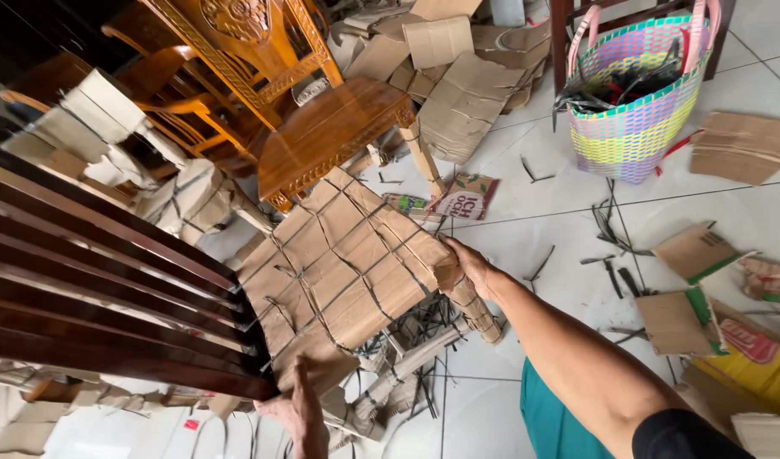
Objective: Wrap wooden chairs with cardboard and secure them with plastic straps
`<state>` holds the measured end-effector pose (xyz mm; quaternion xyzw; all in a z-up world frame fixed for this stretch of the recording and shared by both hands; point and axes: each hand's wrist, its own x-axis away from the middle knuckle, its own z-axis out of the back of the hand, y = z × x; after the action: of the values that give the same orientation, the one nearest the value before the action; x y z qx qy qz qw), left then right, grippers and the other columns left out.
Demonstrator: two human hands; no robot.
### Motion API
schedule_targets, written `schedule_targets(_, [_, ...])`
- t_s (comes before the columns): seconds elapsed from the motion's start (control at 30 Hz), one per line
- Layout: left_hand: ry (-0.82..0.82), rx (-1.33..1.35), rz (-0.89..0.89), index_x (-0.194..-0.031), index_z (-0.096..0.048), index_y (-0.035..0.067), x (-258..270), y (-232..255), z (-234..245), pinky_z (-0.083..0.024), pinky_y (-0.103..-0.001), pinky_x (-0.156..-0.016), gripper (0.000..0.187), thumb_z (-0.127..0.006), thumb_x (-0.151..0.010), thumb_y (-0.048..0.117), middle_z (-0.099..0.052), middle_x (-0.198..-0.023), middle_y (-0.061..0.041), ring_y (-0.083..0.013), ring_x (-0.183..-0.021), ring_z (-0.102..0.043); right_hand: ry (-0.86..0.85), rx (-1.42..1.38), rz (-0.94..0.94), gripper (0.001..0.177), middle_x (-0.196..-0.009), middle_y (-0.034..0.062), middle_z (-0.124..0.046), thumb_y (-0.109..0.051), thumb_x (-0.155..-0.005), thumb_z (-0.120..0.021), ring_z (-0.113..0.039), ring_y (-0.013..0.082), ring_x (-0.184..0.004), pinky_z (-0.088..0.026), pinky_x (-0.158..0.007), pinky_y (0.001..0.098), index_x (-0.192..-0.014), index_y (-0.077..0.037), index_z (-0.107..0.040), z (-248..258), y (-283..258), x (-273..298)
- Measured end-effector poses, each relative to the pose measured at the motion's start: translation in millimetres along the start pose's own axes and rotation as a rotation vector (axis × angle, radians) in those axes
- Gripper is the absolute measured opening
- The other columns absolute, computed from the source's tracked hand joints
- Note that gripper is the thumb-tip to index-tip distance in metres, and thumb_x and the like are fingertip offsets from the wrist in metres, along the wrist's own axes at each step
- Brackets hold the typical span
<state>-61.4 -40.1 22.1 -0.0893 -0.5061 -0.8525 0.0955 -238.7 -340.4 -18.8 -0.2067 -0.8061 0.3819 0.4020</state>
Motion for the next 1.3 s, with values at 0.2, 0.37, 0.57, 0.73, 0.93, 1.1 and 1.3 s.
schedule_targets(0.2, [-0.014,0.073,-0.099,-0.16,-0.004,0.006,-17,-11,18,-0.02,-0.047,-0.129,0.117,-0.073,-0.077,0.05,-0.016,-0.166,-0.022,-0.0389,-0.152,-0.025,-0.033,0.203,0.08,0.074,-0.153,0.0093,-0.058,-0.065,-0.097,-0.026,-0.049,0.0242,-0.142,-0.025,-0.123,0.0499,-0.15,-0.021,-0.054,6,34,-1])
schedule_targets(0.37, [-0.071,0.292,-0.243,-0.147,-0.024,0.005,-38,-17,41,-0.037,-0.037,-0.112,0.091,-0.076,-0.077,0.032,-0.033,-0.15,-0.014,-0.0251,-0.13,-0.042,0.051,0.202,0.101,0.071,-0.145,0.0074,-0.067,-0.066,-0.092,-0.037,-0.057,0.0223,-0.134,-0.034,-0.119,0.0467,-0.134,-0.017,-0.066,-12,63,65])
schedule_targets(0.57, [-0.25,0.484,-0.325,-0.132,-0.041,0.01,-75,-38,73,-0.035,-0.031,-0.111,0.066,-0.074,-0.075,0.02,-0.054,-0.133,-0.008,-0.0169,-0.121,-0.052,0.124,0.075,0.017,0.057,-0.126,0.0082,-0.074,-0.048,-0.104,-0.034,-0.066,0.0211,-0.121,-0.042,-0.113,0.0374,-0.136,-0.014,-0.067,-45,90,157])
schedule_targets(0.73, [-0.219,0.43,-0.347,-0.119,-0.045,0.015,-62,-33,73,-0.038,-0.036,-0.105,0.054,-0.074,-0.074,0.025,-0.048,-0.121,-0.005,-0.0201,-0.114,-0.05,0.177,-0.022,0.042,0.076,-0.167,0.0009,-0.039,-0.051,-0.092,-0.042,-0.034,0.0094,-0.154,-0.021,-0.129,0.0303,-0.155,-0.009,-0.043,-42,95,151])
schedule_targets(0.93, [0.135,0.313,-0.07,-0.164,-0.01,0.01,14,-17,37,-0.023,-0.045,-0.125,0.11,-0.075,-0.081,0.045,-0.012,-0.169,-0.017,-0.0325,-0.155,-0.021,0.014,-0.171,0.09,0.055,-0.132,0.0119,-0.073,-0.044,-0.095,-0.051,-0.064,0.0216,-0.12,-0.048,-0.105,0.0379,-0.128,-0.005,-0.069,-42,89,140])
schedule_targets(1.1, [-0.019,0.794,0.108,-0.145,-0.026,0.033,34,-11,12,-0.057,-0.053,-0.076,0.091,-0.081,-0.073,0.024,-0.058,-0.146,-0.005,-0.024,-0.116,-0.063,-0.152,0.201,0.174,0.087,-0.152,0.0085,-0.063,-0.052,-0.076,-0.065,-0.06,0.0259,-0.138,-0.045,-0.118,0.0427,-0.153,-0.017,-0.045,-48,66,169])
schedule_targets(1.3, [0.047,0.987,0.003,-0.122,-0.036,0.023,-15,-50,-30,-0.073,-0.028,-0.076,0.068,-0.084,-0.076,0.006,-0.075,-0.12,-0.008,-0.0091,-0.086,-0.077,-0.174,0.181,0.154,0.092,-0.133,0.0099,-0.072,-0.067,-0.069,-0.058,-0.068,0.0278,-0.125,-0.057,-0.109,0.0462,-0.142,-0.012,-0.052,-54,63,180])
